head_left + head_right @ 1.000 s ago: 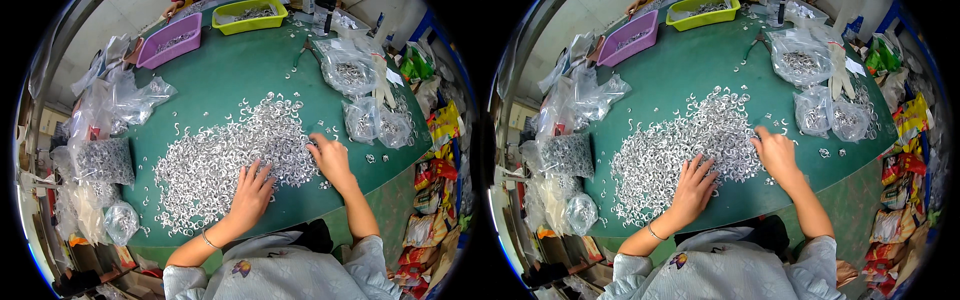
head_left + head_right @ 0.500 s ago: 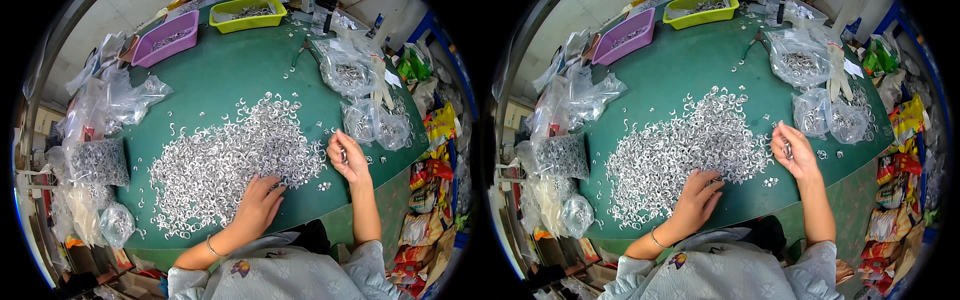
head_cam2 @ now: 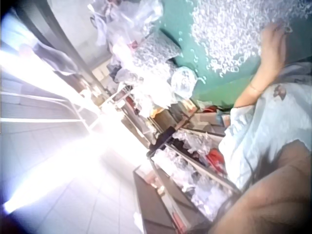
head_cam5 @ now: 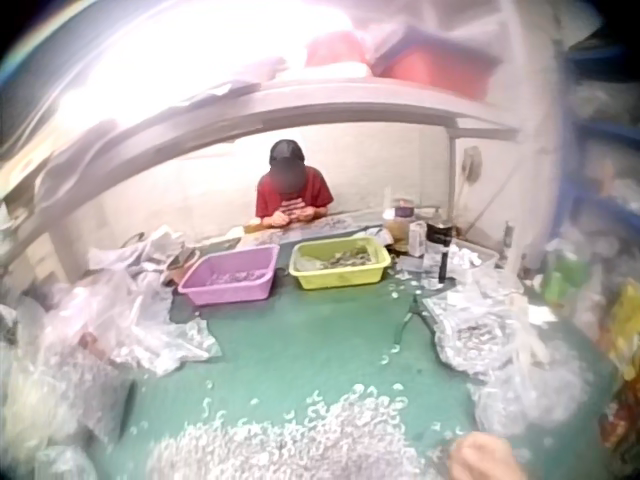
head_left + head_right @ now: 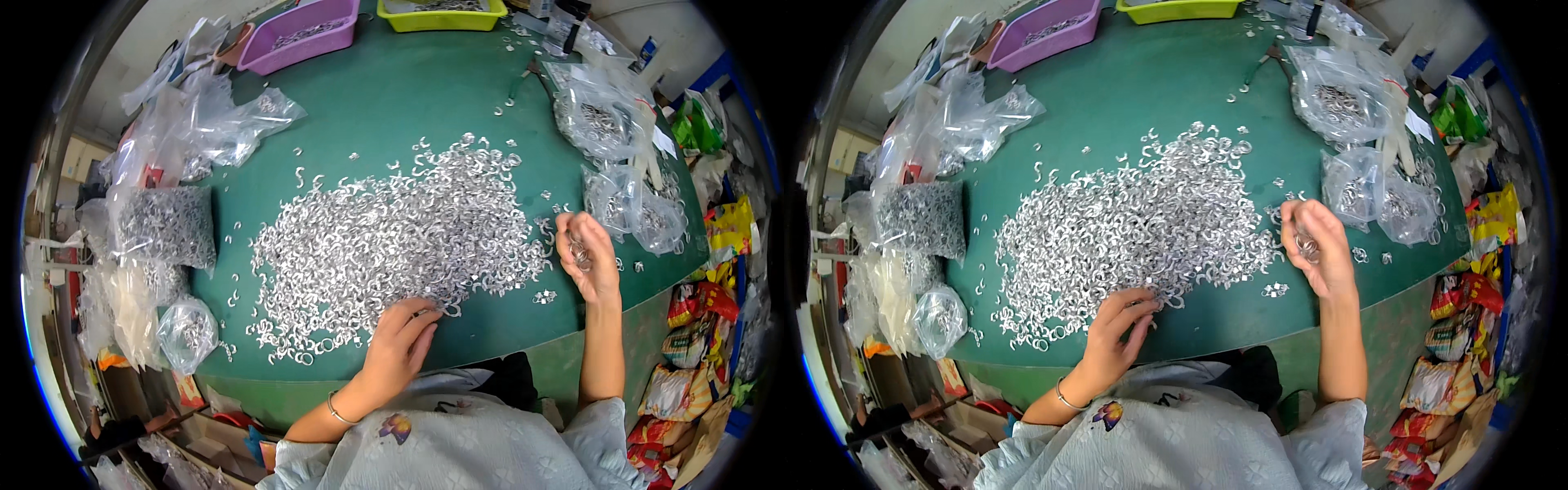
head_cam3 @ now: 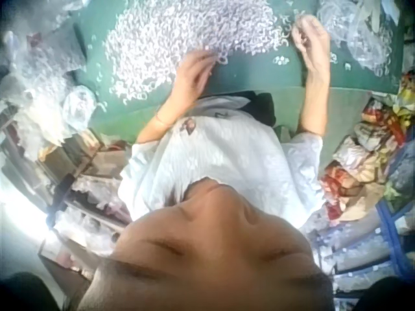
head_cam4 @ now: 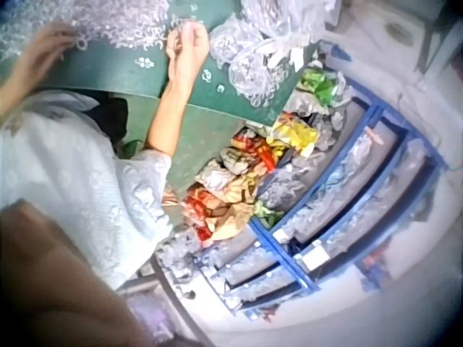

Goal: The person sorts small silver-colored metal pieces on a green table by hand and places them into plastic bags and trays.

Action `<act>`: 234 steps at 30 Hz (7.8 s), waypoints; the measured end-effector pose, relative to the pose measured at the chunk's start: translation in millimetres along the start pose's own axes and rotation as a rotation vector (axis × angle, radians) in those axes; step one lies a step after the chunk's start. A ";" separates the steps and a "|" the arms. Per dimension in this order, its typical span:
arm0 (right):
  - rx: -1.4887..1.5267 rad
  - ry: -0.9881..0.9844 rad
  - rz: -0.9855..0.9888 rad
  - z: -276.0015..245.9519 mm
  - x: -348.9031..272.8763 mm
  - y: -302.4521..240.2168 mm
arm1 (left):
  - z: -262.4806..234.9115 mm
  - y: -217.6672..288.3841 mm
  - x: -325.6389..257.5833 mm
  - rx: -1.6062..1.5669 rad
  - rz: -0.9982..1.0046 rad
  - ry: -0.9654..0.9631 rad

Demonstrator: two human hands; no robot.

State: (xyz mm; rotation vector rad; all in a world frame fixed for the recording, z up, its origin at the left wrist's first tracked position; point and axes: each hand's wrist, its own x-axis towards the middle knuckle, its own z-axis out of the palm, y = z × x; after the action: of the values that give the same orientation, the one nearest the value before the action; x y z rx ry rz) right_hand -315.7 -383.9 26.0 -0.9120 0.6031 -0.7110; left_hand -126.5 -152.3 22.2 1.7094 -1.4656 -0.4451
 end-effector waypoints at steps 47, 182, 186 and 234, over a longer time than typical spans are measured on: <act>-0.622 -0.267 0.057 86.5 -38.7 68.7 | -30.7 -35.7 2.6 0.447 -0.225 0.109; -1.383 -0.605 -0.379 184.2 -54.0 112.7 | -65.4 -48.2 -106.0 0.299 -0.522 0.355; -1.406 -0.570 -0.555 209.2 -44.4 124.7 | -70.0 -51.8 -113.1 -0.188 -0.576 0.444; -1.533 -0.628 -0.769 203.9 12.0 89.1 | -62.3 -43.3 -92.5 -2.018 -0.959 0.125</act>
State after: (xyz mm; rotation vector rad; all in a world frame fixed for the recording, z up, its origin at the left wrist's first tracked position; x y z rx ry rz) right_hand -134.3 -255.9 45.8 -2.7581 0.0960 -0.4695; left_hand -77.8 -44.5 4.4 0.4400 0.3837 -1.5058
